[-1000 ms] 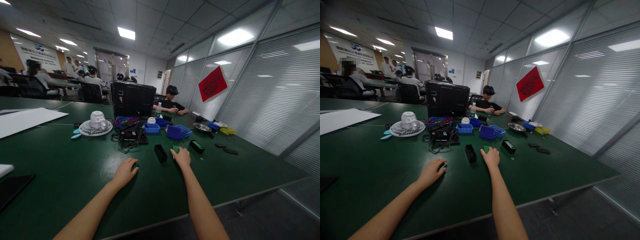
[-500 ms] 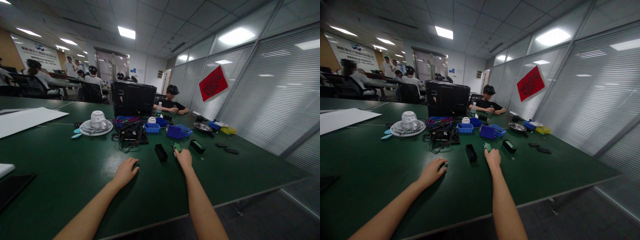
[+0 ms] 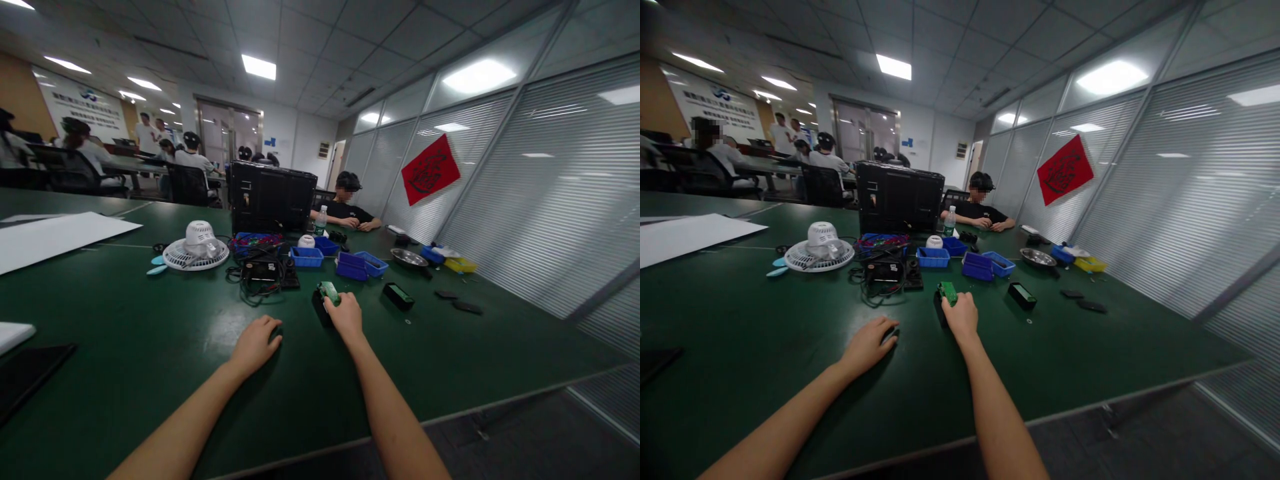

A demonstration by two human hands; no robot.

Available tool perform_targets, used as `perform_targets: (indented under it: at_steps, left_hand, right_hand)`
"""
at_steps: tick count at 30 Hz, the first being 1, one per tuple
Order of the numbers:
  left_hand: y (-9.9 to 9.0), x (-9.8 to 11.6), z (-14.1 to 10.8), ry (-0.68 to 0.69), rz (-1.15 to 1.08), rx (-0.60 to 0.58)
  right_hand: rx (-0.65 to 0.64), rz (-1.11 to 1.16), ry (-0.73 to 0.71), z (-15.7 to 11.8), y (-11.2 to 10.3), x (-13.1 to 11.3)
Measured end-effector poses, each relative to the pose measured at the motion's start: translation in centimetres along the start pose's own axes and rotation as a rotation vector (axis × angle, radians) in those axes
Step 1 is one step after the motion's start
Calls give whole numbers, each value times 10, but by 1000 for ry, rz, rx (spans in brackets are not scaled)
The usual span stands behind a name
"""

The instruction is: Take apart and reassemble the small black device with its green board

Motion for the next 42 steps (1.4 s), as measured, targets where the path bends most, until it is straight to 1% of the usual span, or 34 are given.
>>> perform_targets:
  at_steps: [8,15,25,29,34,42]
  left_hand:
    - [-2,3,0,-10,-5,-21]
    - [-4,4,0,-24,-22,-29]
    - [-1,3,0,11,-2,-13]
    - [-2,4,0,12,-8,-8]
    - [-4,6,0,-7,-19,-29]
    - [-4,6,0,-22,-23,-43]
  right_hand:
    - [-79,-70,-1,-4,3,-2]
    - [-82,-114,3,-3,2,-3]
    - [-83,-136,-31,-3,13,0]
    - [-81,-155,-38,-4,13,0]
    - [-77,-193,-53,-7,13,-1]
    - [-146,-216,-50,-13,14,-3]
Point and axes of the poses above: each hand's wrist, its own z-axis towards the middle knuckle, its own y-axis out of the palm, x = y × z, the point moved 5 cm from there along z, towards the middle knuckle, and after that the axes turned 6 degrees about y, right-handed, at the moved point
